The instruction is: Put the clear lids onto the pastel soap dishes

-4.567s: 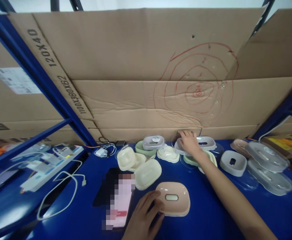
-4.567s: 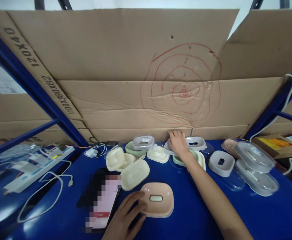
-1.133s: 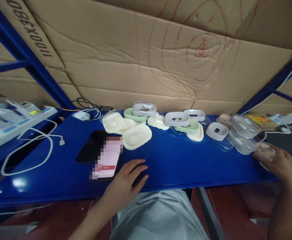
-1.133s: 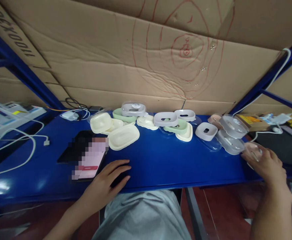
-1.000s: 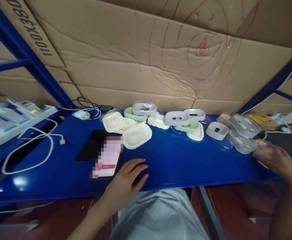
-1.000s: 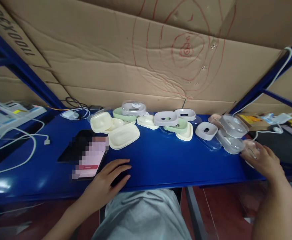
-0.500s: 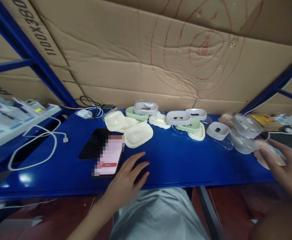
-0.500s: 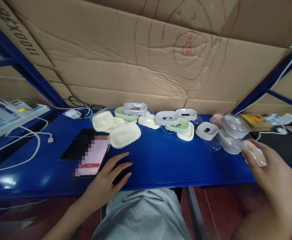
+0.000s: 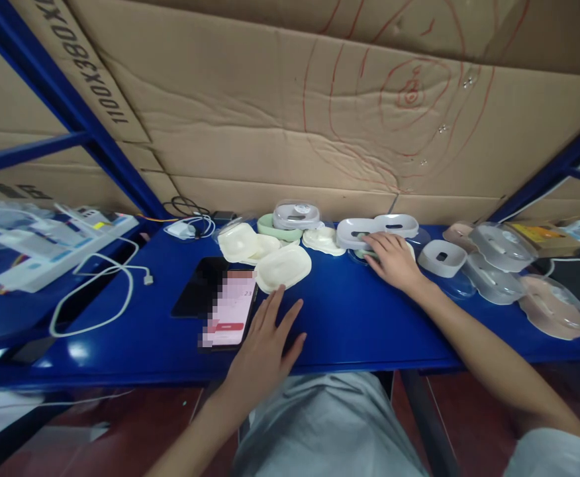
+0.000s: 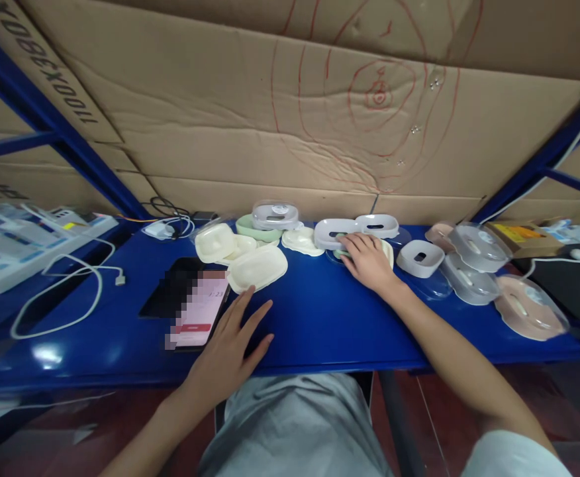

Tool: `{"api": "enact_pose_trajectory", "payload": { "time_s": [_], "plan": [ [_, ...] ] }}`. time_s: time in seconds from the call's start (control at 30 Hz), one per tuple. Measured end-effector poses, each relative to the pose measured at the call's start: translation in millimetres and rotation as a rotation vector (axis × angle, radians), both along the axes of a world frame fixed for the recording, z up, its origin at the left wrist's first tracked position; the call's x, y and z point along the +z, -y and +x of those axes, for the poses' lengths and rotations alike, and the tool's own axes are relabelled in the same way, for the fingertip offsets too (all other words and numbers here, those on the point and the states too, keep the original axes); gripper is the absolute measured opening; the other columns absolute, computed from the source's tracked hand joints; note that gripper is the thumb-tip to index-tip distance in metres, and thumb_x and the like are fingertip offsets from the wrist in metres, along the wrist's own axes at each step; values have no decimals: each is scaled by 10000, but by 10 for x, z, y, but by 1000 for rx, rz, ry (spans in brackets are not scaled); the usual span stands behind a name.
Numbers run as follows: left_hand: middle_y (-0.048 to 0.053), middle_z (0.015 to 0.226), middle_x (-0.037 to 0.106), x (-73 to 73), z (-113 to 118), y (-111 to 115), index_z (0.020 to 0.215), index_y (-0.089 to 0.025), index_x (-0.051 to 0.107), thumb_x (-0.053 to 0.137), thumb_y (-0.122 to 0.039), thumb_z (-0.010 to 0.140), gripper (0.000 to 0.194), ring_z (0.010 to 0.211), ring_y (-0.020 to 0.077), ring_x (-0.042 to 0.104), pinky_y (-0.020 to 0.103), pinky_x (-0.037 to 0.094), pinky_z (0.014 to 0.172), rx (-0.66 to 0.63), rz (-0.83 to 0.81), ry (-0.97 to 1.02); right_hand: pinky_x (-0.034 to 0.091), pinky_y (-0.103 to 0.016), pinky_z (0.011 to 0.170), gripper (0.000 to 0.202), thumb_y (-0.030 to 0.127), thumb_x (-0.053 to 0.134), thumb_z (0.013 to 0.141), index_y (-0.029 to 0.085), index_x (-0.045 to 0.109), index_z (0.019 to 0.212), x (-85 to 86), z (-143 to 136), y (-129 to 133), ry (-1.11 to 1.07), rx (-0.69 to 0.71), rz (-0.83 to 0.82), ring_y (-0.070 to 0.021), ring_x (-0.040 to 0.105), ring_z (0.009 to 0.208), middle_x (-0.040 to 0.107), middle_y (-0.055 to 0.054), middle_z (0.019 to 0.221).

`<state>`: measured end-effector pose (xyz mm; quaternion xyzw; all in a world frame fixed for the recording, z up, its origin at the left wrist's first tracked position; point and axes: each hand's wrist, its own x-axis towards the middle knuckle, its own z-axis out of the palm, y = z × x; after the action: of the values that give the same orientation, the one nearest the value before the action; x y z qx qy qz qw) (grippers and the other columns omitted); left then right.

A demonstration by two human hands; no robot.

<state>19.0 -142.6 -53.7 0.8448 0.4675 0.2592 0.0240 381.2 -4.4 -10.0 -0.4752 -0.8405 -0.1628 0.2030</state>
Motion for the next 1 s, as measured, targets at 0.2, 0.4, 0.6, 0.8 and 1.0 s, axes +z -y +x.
{"api": "enact_pose_trajectory", "payload": {
  "time_s": [0.2,0.4,0.6,0.8,1.0],
  "plan": [
    [267,1728,348,79,136,-168,1566,-175,525,627,-365,1045,564,1563,509,410,717,447,1194,66,105,-53,458,-512,1044,389,443,540,1082,200,688,1347,-25,36,118,-90,13,7,-346,654,1270,745,-146,1331],
    [152,1383,708,95,219,-163,1388,-221,641,553,-252,1079,323,1281,345,691,525,593,1038,-50,89,-48,427,-464,1034,285,432,563,1098,227,744,1179,38,-69,209,-163,75,71,-282,710,1160,804,-88,1196],
    [134,1375,698,108,142,-51,1488,-257,550,566,-176,1081,415,1223,290,708,458,607,1006,-119,154,61,413,-446,1062,196,351,666,1068,238,727,1216,88,-499,614,-128,333,158,-233,735,1087,822,-54,1119],
    [193,1674,413,132,91,-80,1577,-273,479,682,-194,1029,590,1511,392,485,584,541,1151,-67,164,77,478,-382,1010,195,312,649,1079,175,699,1208,-19,-866,845,-86,651,84,-190,731,1055,818,-56,1096],
    [167,1709,380,90,23,-134,1471,-247,565,652,-262,1059,421,1611,392,365,604,481,1234,-148,62,92,528,-365,974,250,317,595,1105,171,687,1285,-122,-914,823,-43,703,-20,-201,729,1124,805,-82,1182]
  ]
}}
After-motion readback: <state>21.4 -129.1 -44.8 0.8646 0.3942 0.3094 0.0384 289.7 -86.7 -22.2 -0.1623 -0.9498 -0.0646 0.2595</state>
